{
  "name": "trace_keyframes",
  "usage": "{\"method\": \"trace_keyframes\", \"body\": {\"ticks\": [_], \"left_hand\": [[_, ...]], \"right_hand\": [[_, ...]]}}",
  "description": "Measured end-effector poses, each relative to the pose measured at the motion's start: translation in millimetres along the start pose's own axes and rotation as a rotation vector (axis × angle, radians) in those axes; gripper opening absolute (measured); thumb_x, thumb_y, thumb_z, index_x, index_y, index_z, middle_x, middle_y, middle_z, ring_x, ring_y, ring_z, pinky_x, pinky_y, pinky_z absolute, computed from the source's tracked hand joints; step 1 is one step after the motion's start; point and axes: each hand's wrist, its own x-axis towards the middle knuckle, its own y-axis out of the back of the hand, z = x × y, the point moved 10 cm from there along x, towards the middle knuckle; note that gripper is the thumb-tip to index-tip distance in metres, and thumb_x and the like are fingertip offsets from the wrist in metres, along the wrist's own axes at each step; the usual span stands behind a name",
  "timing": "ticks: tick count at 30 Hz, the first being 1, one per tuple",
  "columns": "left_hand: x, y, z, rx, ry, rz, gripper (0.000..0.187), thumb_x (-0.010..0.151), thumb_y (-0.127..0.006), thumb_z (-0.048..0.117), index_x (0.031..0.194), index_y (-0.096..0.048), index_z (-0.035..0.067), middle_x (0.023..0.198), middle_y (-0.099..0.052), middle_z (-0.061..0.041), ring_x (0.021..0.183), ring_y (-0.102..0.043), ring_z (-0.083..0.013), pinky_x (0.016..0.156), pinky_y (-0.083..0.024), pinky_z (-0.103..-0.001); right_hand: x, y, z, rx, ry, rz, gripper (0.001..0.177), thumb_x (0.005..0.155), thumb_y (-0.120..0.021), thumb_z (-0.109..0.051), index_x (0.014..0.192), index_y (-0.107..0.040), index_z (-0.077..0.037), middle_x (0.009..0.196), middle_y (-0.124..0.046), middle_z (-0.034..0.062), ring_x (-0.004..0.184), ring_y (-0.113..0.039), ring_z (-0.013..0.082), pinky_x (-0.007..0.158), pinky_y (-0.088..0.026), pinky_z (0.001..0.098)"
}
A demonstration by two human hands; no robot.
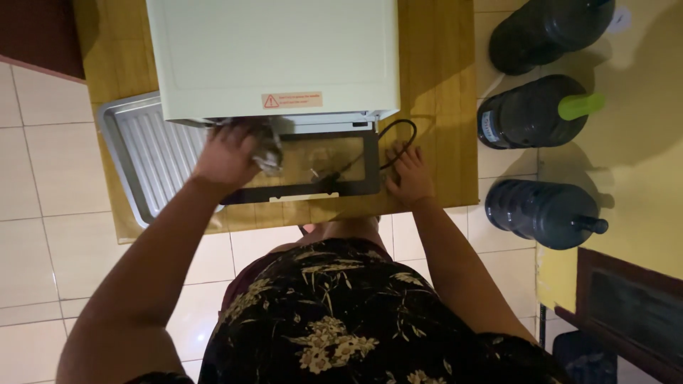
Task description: Cleaning a small toaster oven with a cloth.
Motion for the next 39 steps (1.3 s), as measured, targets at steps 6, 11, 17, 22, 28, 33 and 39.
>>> {"method": "trace_keyframes", "body": {"ticks": [6, 11, 17, 22, 28, 33, 39], "left_hand": [[16.7, -2.6, 23.6, -0.128, -0.021, 0.082, 0.063, 0.074, -0.085, 0.035, 0.133, -0.065, 0.023, 0.143, -0.062, -0.010, 0.128, -0.059, -0.0340, 0.108, -0.044, -0.057], [79.3, -39.1, 113.2, -0.107, -0.162, -0.026, 0.081, 0.064, -0.086, 0.041, 0.139, -0.060, 0.028, 0.150, -0.053, -0.009, 0.138, -0.048, -0.0357, 0.108, -0.035, -0.064], [90.3, -62.0, 169.4, -0.157, -0.269, -0.186, 0.075, 0.083, -0.074, 0.051, 0.151, -0.047, 0.033, 0.166, -0.027, -0.014, 0.150, -0.024, -0.0430, 0.117, -0.011, -0.069], [37.5, -54.2, 123.3, -0.077, -0.176, -0.275, 0.075, 0.084, -0.067, 0.056, 0.153, -0.044, 0.036, 0.168, -0.015, -0.013, 0.154, -0.011, -0.0422, 0.117, -0.004, -0.071], [-36.6, -39.4, 28.6, -0.026, 0.293, -0.253, 0.072, 0.084, -0.072, 0.057, 0.149, -0.043, 0.042, 0.168, -0.022, -0.014, 0.155, -0.017, -0.0460, 0.119, -0.010, -0.073], [-28.6, -50.8, 56.8, 0.102, 0.442, -0.117, 0.073, 0.094, -0.046, 0.067, 0.159, -0.036, 0.034, 0.166, -0.018, -0.023, 0.147, -0.016, -0.0535, 0.108, -0.018, -0.080], [45.4, -71.2, 203.1, -0.017, 0.217, -0.331, 0.059, 0.105, -0.037, 0.056, 0.159, -0.035, 0.031, 0.168, -0.016, -0.019, 0.150, -0.016, -0.0491, 0.111, -0.018, -0.078]], "right_hand": [[0.8, -2.8, 3.4, 0.013, -0.047, -0.040, 0.067, 0.083, -0.071, -0.033, 0.145, -0.058, -0.009, 0.150, -0.052, 0.0149, 0.142, -0.043, 0.0418, 0.125, -0.026, 0.0570], [0.0, 2.3, -2.1, 0.012, -0.005, -0.004, 0.066, 0.084, -0.070, -0.033, 0.144, -0.057, -0.009, 0.155, -0.050, 0.0157, 0.143, -0.043, 0.0424, 0.124, -0.025, 0.0564], [0.9, -8.6, 5.8, -0.003, -0.012, -0.049, 0.064, 0.084, -0.071, -0.034, 0.142, -0.058, -0.008, 0.156, -0.048, 0.0158, 0.142, -0.042, 0.0422, 0.123, -0.025, 0.0582], [-0.8, -12.3, 3.7, 0.008, 0.065, -0.001, 0.069, 0.081, -0.072, -0.034, 0.143, -0.058, -0.006, 0.155, -0.047, 0.0186, 0.143, -0.041, 0.0450, 0.120, -0.025, 0.0586], [-1.4, -21.6, 15.8, 0.003, 0.036, -0.034, 0.061, 0.085, -0.072, -0.036, 0.136, -0.064, -0.005, 0.141, -0.057, 0.0214, 0.136, -0.047, 0.0425, 0.121, -0.027, 0.0600], [-5.6, -40.1, 26.0, -0.079, 0.103, -0.052, 0.060, 0.080, -0.069, -0.045, 0.121, -0.073, -0.002, 0.129, -0.061, 0.0216, 0.133, -0.047, 0.0435, 0.121, -0.023, 0.0617], [-2.8, -42.5, 20.8, -0.300, 0.156, -0.140, 0.072, 0.081, -0.067, -0.050, 0.129, -0.063, 0.002, 0.147, -0.055, 0.0248, 0.137, -0.044, 0.0448, 0.121, -0.020, 0.0611]]}}
